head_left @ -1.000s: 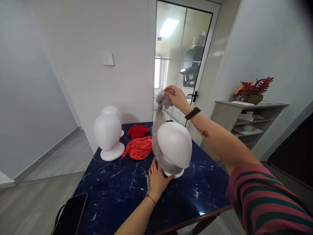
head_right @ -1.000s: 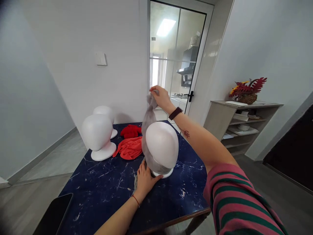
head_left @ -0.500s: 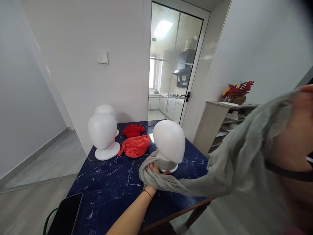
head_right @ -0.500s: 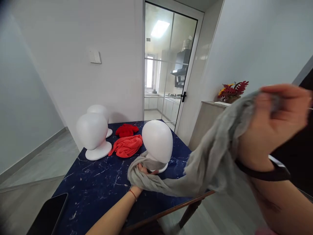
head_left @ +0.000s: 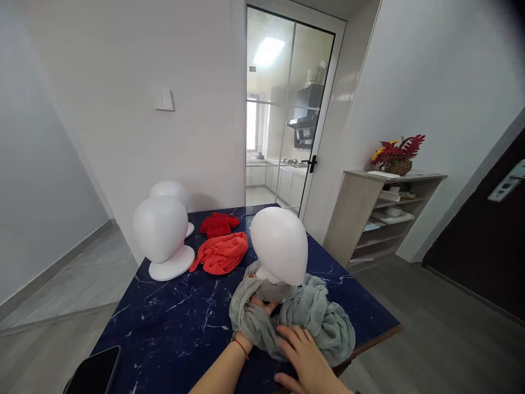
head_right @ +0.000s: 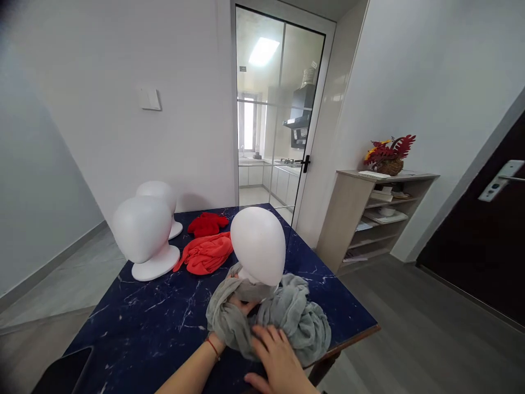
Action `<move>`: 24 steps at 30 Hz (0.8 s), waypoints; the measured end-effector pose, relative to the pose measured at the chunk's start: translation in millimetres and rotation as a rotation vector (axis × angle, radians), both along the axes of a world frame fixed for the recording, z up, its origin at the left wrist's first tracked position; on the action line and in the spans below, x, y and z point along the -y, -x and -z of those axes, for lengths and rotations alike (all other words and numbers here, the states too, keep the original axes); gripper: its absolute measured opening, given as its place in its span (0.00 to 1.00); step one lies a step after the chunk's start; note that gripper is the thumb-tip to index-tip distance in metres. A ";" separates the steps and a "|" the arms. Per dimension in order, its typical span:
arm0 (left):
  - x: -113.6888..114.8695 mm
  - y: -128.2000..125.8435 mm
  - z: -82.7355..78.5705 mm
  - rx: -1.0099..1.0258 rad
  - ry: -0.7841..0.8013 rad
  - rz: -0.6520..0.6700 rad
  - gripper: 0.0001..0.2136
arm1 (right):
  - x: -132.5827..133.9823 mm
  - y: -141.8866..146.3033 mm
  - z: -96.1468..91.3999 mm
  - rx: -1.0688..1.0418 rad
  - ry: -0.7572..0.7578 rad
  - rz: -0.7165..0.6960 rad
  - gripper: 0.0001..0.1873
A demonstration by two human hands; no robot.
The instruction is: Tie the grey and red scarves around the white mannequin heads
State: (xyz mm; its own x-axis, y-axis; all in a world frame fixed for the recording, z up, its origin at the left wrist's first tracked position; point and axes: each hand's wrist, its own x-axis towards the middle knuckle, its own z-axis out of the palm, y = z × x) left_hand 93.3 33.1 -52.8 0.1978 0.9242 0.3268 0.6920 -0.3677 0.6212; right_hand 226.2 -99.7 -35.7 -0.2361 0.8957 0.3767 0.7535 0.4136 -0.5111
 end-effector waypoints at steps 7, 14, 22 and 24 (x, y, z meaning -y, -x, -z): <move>5.0 6.4 -9.8 -0.245 0.042 -0.067 0.34 | -27.9 -84.1 -30.1 0.078 0.234 0.180 0.14; 11.5 6.1 -25.0 -0.286 0.069 -0.068 0.44 | -121.3 -193.7 -128.1 -0.337 -0.156 0.897 0.13; 13.7 6.1 -27.0 -0.273 0.094 -0.073 0.44 | -223.6 -87.4 -280.6 -0.623 -0.389 0.330 0.09; 14.9 6.4 -28.4 -0.250 0.103 -0.069 0.45 | -221.0 -47.1 -296.8 -0.702 -0.389 0.134 0.08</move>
State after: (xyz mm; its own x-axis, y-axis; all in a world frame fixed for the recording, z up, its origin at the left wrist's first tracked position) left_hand 86.9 18.2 -24.4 0.1958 0.9641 0.1795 0.8498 -0.2581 0.4596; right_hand 273.3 121.2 261.1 0.2713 0.6740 0.6871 0.3663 0.5879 -0.7212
